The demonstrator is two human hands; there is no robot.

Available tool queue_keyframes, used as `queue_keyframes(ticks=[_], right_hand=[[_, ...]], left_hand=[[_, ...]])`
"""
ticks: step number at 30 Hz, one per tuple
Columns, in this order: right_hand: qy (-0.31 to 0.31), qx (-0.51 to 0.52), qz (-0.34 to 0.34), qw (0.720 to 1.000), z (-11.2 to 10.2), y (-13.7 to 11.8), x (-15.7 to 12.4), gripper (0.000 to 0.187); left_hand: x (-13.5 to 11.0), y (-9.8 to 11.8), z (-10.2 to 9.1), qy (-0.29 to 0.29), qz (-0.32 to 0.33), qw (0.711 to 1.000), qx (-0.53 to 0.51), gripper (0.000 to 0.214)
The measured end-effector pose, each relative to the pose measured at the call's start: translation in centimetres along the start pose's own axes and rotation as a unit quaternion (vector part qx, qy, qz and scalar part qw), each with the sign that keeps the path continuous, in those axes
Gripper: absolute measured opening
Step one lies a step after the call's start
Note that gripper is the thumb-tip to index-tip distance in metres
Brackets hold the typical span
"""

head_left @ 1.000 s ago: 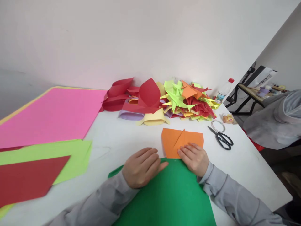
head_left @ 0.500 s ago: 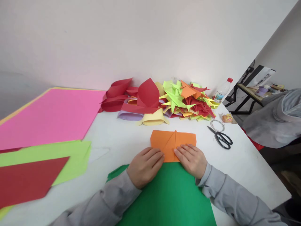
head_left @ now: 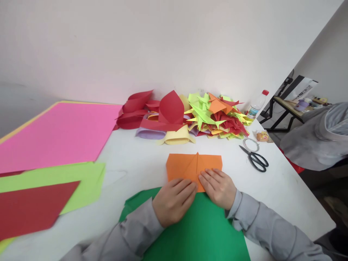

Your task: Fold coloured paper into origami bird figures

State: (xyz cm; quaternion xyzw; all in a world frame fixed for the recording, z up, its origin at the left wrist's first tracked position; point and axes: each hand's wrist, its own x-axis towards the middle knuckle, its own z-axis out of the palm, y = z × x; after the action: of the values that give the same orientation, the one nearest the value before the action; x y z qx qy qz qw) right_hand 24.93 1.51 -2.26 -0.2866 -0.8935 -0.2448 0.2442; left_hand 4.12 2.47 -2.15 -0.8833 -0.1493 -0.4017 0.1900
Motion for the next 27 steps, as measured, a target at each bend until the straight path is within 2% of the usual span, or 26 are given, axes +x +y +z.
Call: queue_keyframes(ticks=[4,9,14,20,24,27], right_hand=[[-0.009,-0.012,0.011,1.000,0.1,0.5,-0.2,0.030],[-0.001,-0.015,0.009,1.000,0.2,0.5,-0.2,0.029],[-0.001,-0.012,0.012,1.000,0.1,0.4,-0.1,0.029],[-0.009,-0.006,0.012,1.000,0.2,0.3,-0.2,0.029],[-0.033,0.016,0.010,0.999,0.8,0.3,-0.6,0.031],[-0.045,0.053,0.018,0.997,1.3,0.8,-1.2,0.029]], left_hand=[[-0.2,-0.3,0.0,0.014,-0.007,1.000,0.005,0.026],[0.0,-0.4,-0.3,0.001,0.001,1.000,0.010,0.024],[-0.7,-0.3,0.4,0.020,-0.011,1.000,0.018,0.027],[-0.4,-0.3,0.3,-0.006,-0.009,0.999,0.038,0.026],[-0.2,-0.3,0.1,-0.043,-0.004,0.998,0.054,0.028],[-0.7,-0.5,0.2,-0.048,-0.010,0.997,0.051,0.028]])
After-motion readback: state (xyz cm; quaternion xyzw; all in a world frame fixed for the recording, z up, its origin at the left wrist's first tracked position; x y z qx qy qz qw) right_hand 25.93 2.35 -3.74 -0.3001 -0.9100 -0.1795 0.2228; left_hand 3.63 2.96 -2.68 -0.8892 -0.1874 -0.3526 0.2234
